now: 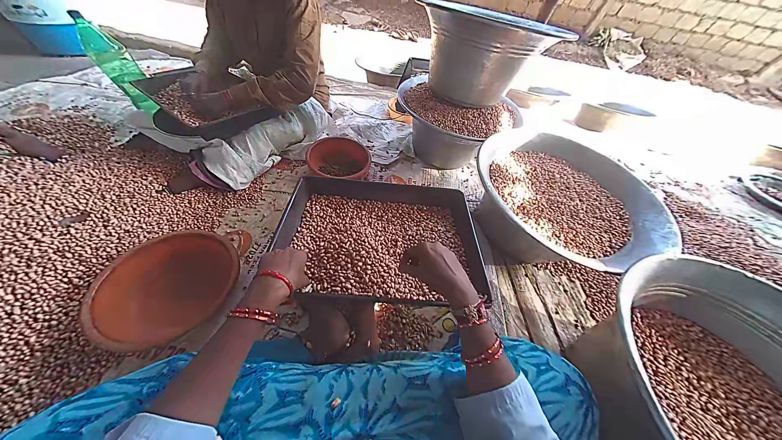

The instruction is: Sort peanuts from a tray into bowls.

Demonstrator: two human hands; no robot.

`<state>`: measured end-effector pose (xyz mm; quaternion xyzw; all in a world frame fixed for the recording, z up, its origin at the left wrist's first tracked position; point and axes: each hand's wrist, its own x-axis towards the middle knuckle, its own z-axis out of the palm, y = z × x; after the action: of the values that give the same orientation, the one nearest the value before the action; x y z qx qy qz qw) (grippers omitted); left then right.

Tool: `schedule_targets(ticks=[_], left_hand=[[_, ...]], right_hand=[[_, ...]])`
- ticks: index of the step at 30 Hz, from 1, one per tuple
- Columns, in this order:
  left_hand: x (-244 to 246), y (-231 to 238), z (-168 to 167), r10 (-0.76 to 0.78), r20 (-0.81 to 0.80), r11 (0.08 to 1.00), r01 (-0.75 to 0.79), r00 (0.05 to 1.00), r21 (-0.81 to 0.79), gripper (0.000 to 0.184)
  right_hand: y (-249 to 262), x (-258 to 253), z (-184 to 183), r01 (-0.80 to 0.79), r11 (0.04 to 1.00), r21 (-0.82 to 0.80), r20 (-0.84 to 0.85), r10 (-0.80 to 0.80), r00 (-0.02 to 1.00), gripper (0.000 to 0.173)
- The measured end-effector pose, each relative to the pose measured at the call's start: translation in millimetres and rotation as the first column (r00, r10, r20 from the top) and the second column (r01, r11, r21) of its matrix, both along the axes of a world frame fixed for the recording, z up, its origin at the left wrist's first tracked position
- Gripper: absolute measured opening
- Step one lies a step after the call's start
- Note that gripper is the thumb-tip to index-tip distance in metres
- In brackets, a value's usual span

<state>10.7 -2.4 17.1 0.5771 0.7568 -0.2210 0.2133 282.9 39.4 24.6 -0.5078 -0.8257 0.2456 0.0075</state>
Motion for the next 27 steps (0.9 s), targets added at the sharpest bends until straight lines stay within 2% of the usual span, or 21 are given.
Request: schedule_targets(ticks=[2,3,4,5,6,7,8,10,11,12,13,14,16,20,23,27], left_hand=[[-18,2,2,-0.068,0.173,0.997,0.061,0.983,0.04,0.033],[-26,0,7,-0.139,0.328,0.989,0.117,0.934,0.087,0.026],[-33,-4,13,-0.214,0.521,0.976,0.156,0.826,0.154,0.019],[-37,-7,14,-0.28,0.692,0.959,0.168,0.665,0.227,0.014],[-34,-10,14,-0.334,0.785,0.942,0.151,0.521,0.301,0.016],[-25,-12,13,-0.421,0.778,0.903,0.129,0.466,0.411,0.019],[-13,-12,7,-0.542,0.688,0.819,0.12,0.482,0.561,0.021],[15,-6,-19,-0.742,0.432,0.586,0.182,0.513,0.79,0.023],[27,-3,-33,-0.801,0.353,0.506,0.233,0.483,0.83,0.023],[35,1,-43,-0.839,0.322,0.472,0.295,0.438,0.83,0.024],[39,3,-48,-0.845,0.329,0.494,0.378,0.422,0.783,0.025],[38,6,-47,-0.814,0.368,0.564,0.459,0.45,0.686,0.027],[26,12,-38,-0.708,0.42,0.703,0.505,0.569,0.501,0.025],[-11,18,-18,-0.47,0.284,0.871,0.388,0.836,0.3,0.03],[-29,14,-15,-0.342,0.252,0.884,0.219,0.905,0.414,0.031],[-13,8,-12,-0.324,0.34,0.79,0.054,0.883,0.611,0.026]], right_hand=[[0,-13,-11,-0.048,0.999,0.003,0.092,0.048,0.995,0.022],[1,-18,-17,-0.063,0.998,0.01,0.12,0.062,0.991,0.022],[2,-21,-22,-0.075,0.997,0.018,0.132,0.072,0.989,0.021],[3,-24,-24,-0.082,0.996,0.015,0.141,0.08,0.987,0.021],[4,-24,-26,-0.085,0.996,0.009,0.146,0.083,0.986,0.022],[5,-25,-27,-0.087,0.996,0.004,0.152,0.086,0.985,0.022],[5,-24,-27,-0.09,0.996,-0.006,0.162,0.09,0.983,0.022],[6,-24,-28,-0.095,0.995,-0.027,0.188,0.099,0.977,0.023],[7,-24,-28,-0.102,0.994,-0.034,0.203,0.107,0.973,0.023],[8,-22,-29,-0.11,0.993,-0.039,0.209,0.116,0.971,0.024],[9,-20,-28,-0.116,0.992,-0.048,0.202,0.123,0.972,0.025],[11,-16,-29,-0.116,0.992,-0.052,0.167,0.123,0.978,0.025],[17,-6,-30,-0.084,0.996,-0.031,0.015,0.085,0.996,0.027],[25,2,-24,0.083,0.996,0.027,-0.282,-0.072,0.957,0.024],[23,-6,-26,0.06,0.997,0.058,-0.267,-0.042,0.963,0.022],[18,-21,-41,0.006,0.99,0.14,-0.128,0.012,0.992,0.025]])
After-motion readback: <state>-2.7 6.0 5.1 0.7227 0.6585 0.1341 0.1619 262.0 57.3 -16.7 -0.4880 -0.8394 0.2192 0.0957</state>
